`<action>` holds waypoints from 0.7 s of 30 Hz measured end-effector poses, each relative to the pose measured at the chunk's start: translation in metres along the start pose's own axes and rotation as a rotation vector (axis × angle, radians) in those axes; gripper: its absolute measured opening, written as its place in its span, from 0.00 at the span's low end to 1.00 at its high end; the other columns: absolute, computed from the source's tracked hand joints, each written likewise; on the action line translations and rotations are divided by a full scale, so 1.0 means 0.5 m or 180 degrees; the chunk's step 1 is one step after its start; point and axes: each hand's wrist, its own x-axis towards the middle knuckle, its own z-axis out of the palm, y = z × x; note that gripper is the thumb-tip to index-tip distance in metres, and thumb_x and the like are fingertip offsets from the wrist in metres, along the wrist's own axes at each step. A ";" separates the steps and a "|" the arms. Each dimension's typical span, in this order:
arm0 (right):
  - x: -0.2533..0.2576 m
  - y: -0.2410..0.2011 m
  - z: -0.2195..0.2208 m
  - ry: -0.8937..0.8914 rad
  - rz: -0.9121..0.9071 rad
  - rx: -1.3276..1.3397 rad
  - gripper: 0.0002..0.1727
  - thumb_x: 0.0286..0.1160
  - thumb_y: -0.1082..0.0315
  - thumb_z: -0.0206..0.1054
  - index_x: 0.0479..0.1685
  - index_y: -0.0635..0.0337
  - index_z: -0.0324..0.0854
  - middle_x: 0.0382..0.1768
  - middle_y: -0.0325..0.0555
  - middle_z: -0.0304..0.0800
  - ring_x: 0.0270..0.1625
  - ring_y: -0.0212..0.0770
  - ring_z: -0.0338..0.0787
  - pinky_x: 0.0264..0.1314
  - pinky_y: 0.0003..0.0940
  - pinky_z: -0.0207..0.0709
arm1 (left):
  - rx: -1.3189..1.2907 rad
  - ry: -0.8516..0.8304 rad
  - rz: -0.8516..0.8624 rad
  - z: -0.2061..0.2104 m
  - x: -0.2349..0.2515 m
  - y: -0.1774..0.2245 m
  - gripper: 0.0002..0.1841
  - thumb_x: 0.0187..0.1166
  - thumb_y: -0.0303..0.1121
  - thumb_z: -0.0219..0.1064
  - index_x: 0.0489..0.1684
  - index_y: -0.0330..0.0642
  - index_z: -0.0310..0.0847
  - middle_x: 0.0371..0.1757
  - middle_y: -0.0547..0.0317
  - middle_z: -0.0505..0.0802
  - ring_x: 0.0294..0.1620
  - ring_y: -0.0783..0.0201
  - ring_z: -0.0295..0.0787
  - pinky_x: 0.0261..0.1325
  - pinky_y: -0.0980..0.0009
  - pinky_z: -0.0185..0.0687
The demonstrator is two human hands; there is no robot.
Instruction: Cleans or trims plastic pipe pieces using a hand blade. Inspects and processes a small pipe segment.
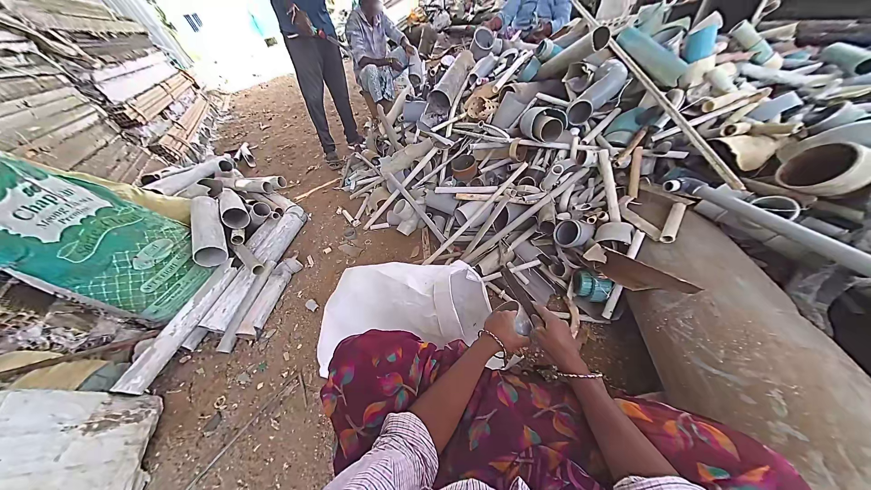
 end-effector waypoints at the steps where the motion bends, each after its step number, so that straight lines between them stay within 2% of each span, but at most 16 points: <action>1: -0.005 -0.005 0.002 0.0010 -0.0041 0.0002 0.25 0.94 0.67 0.48 0.86 0.59 0.69 0.68 0.69 0.85 0.72 0.67 0.84 0.77 0.63 0.68 | -0.0068 0.0044 0.0004 0.001 0.004 -0.004 0.30 0.73 0.39 0.76 0.70 0.27 0.77 0.67 0.32 0.86 0.71 0.41 0.83 0.75 0.43 0.73; 7: 0.013 0.015 0.004 -0.0017 0.0139 -0.0134 0.25 0.93 0.68 0.48 0.85 0.59 0.69 0.69 0.69 0.84 0.73 0.68 0.82 0.76 0.65 0.68 | 0.0263 -0.0106 -0.0023 0.005 -0.005 0.008 0.31 0.74 0.40 0.74 0.72 0.28 0.75 0.70 0.33 0.85 0.74 0.41 0.80 0.77 0.42 0.71; 11: -0.003 -0.007 0.011 0.0067 -0.0072 0.0006 0.25 0.93 0.67 0.48 0.87 0.58 0.68 0.67 0.68 0.86 0.71 0.67 0.85 0.75 0.63 0.70 | -0.0035 0.0037 -0.0066 0.001 0.008 -0.005 0.30 0.74 0.40 0.76 0.70 0.28 0.77 0.67 0.33 0.86 0.70 0.42 0.83 0.75 0.43 0.74; 16: 0.016 0.020 0.007 -0.0021 0.0208 -0.0101 0.25 0.93 0.68 0.48 0.86 0.59 0.69 0.70 0.69 0.83 0.74 0.67 0.82 0.77 0.64 0.68 | 0.0229 -0.0141 -0.0055 0.008 -0.001 0.006 0.32 0.75 0.40 0.75 0.73 0.27 0.74 0.71 0.32 0.83 0.76 0.41 0.79 0.79 0.43 0.70; 21: -0.004 -0.002 0.015 0.0082 -0.0147 0.0070 0.25 0.93 0.68 0.49 0.86 0.61 0.69 0.69 0.68 0.85 0.73 0.65 0.83 0.77 0.62 0.68 | -0.0044 0.0058 -0.0058 0.002 0.009 -0.008 0.30 0.73 0.41 0.76 0.70 0.28 0.77 0.67 0.33 0.86 0.71 0.41 0.82 0.75 0.43 0.73</action>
